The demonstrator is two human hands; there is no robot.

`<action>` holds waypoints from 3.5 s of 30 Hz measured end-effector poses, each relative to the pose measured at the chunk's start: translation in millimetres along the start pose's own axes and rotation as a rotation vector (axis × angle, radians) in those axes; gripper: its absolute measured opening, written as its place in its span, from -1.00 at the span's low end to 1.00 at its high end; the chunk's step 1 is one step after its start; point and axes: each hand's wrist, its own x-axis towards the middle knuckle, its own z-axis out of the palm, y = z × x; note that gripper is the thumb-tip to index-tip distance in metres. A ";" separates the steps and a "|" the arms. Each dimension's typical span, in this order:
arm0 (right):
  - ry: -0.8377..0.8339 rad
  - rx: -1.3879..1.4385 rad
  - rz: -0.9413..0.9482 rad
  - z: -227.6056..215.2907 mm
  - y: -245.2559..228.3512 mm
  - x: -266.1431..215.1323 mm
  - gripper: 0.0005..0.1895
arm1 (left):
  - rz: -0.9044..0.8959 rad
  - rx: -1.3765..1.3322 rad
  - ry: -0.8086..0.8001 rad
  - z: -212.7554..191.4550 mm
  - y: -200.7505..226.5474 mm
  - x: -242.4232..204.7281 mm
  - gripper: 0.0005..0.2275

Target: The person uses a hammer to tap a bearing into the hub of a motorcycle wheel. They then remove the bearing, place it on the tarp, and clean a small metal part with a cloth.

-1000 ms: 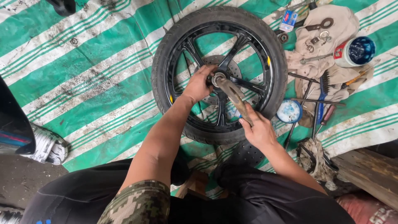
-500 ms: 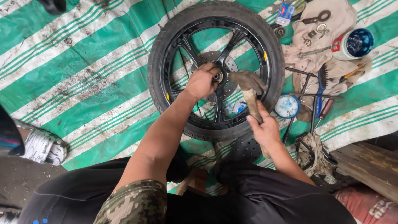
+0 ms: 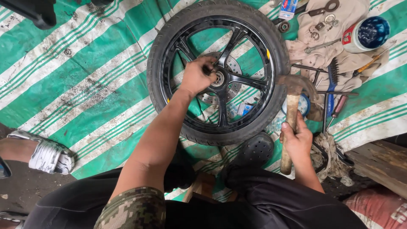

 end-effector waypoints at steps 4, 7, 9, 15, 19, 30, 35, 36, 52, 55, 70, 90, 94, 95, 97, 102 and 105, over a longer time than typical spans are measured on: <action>-0.011 0.138 -0.026 4.0 1.5 3.3 -0.36 | 0.032 0.064 -0.100 -17.8 16.3 -8.3 -0.50; -0.007 0.175 -0.035 1.9 8.6 4.2 -0.37 | 0.094 0.130 -0.170 -25.1 25.3 -5.7 -0.54; -0.007 0.202 -0.026 1.1 15.2 5.7 -0.37 | -0.024 0.101 -0.214 -33.5 33.0 -3.8 -0.54; -0.019 0.208 -0.007 4.6 17.1 6.8 -0.34 | -0.592 -0.352 -0.029 -47.2 4.4 -16.3 -0.51; -0.017 0.202 0.006 7.9 15.2 4.4 -0.35 | -0.530 -0.173 -0.024 -44.9 -18.4 -20.1 -0.46; -0.035 0.091 0.022 -7.0 46.1 14.0 -0.32 | -0.067 0.392 -0.340 -14.5 49.8 -17.6 -0.54; -0.044 0.023 0.047 -4.1 22.5 10.8 -0.32 | 0.045 0.417 -0.269 0.9 20.9 -30.2 -0.49; -0.047 -0.001 0.045 -3.4 19.7 10.1 -0.32 | 0.064 0.395 -0.252 4.2 10.7 -33.0 -0.47; -0.108 -0.304 0.026 42.1 -20.3 -4.0 -0.30 | 0.187 0.485 -0.200 11.7 0.5 -22.4 -0.53; -0.121 -0.365 0.020 44.7 -31.4 -6.6 -0.31 | 0.211 0.553 -0.316 18.8 5.1 -12.4 -0.60; -0.238 -0.489 -0.160 80.8 -77.3 7.7 -0.31 | 0.195 0.194 -0.208 5.2 -7.5 -25.3 -0.31; -0.324 -0.695 -0.132 101.4 -69.4 17.5 -0.25 | 0.179 0.189 -0.141 16.9 -25.2 -29.5 -0.30; -0.150 -0.534 -0.473 98.0 -49.6 9.2 -0.25 | 0.145 0.206 -0.136 18.2 -26.4 -35.7 -0.32; -0.151 -0.544 -0.537 103.8 -43.6 11.8 -0.27 | 0.147 0.186 -0.146 14.8 -22.5 -33.6 -0.34; -0.145 -0.559 -0.604 110.3 -52.7 14.1 -0.29 | 0.157 0.160 -0.155 11.0 -17.7 -31.9 -0.36; -0.180 -0.516 -0.529 106.4 -81.6 9.7 -0.31 | 0.160 0.184 -0.130 15.7 -22.4 -33.6 -0.35; -0.089 -0.415 -0.659 94.0 -26.0 29.1 -0.28 | 0.160 0.164 -0.113 19.4 -31.7 -31.0 -0.32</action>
